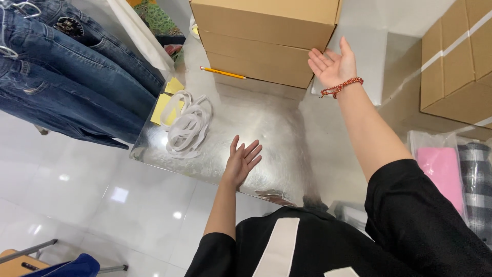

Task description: The person places folded clothes into a cardboard box, closes the lid, and secures it with a white ribbon tied into a bow. They then attach a yellow sticky note to the box and write on it with a pencil.

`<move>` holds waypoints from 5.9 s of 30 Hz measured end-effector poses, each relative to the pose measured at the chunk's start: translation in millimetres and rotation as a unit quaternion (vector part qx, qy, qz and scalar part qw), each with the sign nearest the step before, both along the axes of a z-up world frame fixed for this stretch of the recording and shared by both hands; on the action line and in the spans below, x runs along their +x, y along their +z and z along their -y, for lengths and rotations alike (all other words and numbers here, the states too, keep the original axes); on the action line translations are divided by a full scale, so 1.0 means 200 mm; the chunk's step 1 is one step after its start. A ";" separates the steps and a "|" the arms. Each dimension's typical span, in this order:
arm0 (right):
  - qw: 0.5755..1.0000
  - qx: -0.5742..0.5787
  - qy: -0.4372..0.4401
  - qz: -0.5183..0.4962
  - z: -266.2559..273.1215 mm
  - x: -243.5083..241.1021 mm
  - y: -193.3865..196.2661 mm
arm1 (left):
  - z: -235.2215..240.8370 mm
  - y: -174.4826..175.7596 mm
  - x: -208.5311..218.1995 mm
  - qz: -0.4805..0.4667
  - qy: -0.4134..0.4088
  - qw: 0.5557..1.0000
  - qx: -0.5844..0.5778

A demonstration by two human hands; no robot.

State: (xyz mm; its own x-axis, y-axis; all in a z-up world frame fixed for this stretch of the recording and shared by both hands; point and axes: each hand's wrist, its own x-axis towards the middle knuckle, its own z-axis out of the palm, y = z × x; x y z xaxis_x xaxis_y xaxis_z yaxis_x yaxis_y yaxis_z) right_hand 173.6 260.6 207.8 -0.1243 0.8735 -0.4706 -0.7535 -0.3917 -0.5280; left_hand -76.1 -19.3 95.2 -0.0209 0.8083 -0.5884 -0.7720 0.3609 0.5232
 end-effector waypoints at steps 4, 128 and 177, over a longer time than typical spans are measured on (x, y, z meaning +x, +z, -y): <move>0.999 -0.028 -0.019 -0.005 0.00 -0.02 0.11 | -0.02 -0.06 0.00 0.013 0.014 1.000 0.003; 0.675 0.142 0.089 0.718 0.73 0.79 -0.48 | 0.27 0.06 -0.11 -0.679 -0.127 0.722 -0.030; 0.707 0.066 0.071 0.701 1.08 1.16 -0.05 | 0.26 -0.17 -0.12 -0.735 -0.064 0.675 0.011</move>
